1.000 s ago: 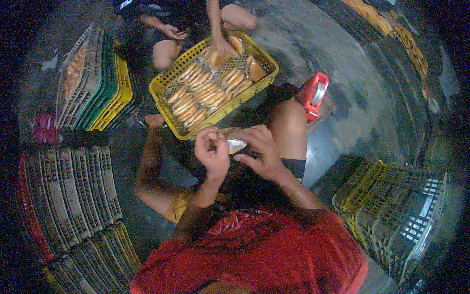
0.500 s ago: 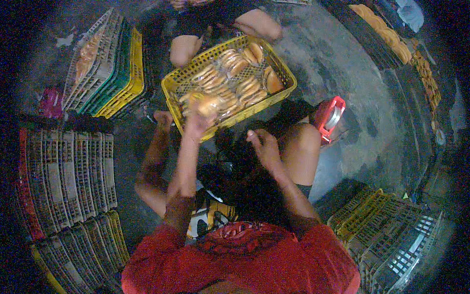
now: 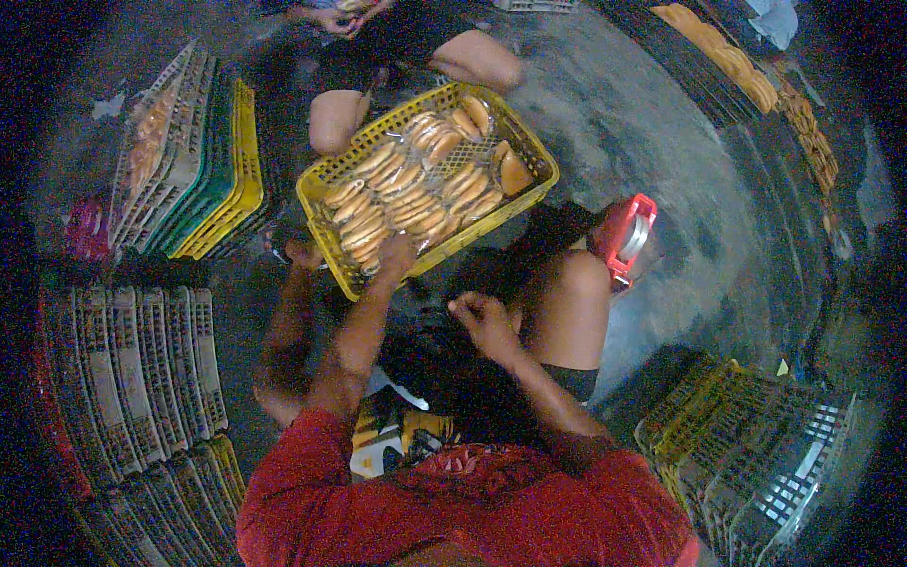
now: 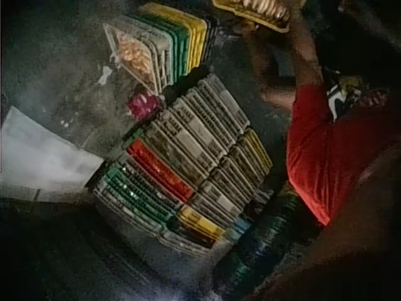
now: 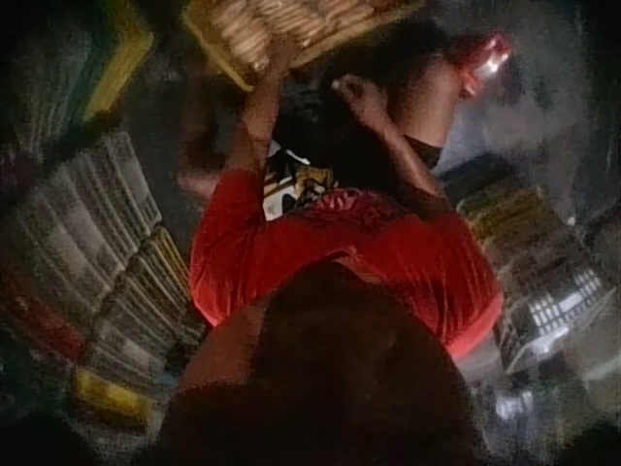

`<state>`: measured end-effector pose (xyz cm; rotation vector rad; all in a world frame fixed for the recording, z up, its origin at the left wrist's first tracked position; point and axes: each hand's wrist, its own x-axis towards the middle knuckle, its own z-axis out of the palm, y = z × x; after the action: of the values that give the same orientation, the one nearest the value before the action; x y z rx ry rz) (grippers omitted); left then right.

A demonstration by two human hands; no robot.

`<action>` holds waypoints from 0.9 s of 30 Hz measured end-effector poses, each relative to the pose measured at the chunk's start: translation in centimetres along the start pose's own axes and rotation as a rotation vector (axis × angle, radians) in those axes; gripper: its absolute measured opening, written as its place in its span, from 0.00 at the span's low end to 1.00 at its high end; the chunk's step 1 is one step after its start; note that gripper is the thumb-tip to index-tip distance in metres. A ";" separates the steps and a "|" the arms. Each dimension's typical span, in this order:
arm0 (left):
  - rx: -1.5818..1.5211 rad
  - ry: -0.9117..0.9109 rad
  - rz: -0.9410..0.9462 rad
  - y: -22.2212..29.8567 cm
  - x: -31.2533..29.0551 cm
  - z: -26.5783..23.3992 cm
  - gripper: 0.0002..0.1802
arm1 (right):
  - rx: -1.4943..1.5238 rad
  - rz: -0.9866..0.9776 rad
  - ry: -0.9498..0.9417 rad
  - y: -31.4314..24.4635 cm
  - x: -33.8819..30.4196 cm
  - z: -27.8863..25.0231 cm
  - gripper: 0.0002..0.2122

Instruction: The person sits on the floor and repeatedly picks round bread rolls from a yellow crate, places them into clear plastic bags, seals the bags, and stacks the packaged rolls back into the crate. The process continues with multiple rolls throughout the clip.

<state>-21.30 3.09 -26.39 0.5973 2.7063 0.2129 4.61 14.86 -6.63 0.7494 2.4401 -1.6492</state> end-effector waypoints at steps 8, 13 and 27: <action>0.087 -0.042 0.134 2.1 -1.1 -2.7 0.18 | 0.266 -0.073 -0.043 0.3 1.1 1.1 0.13; 0.064 0.553 0.391 -2.3 0.7 0.2 0.15 | 0.185 -0.110 0.002 -0.9 -0.5 0.4 0.14; -2.068 -0.147 0.470 -0.6 -18.9 -14.5 0.16 | 1.080 -0.141 -0.015 -4.1 9.1 7.0 0.18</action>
<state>-10.99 -6.63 -7.19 0.3678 0.9248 2.3044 -6.50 10.44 -9.19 0.6084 1.4369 -2.9858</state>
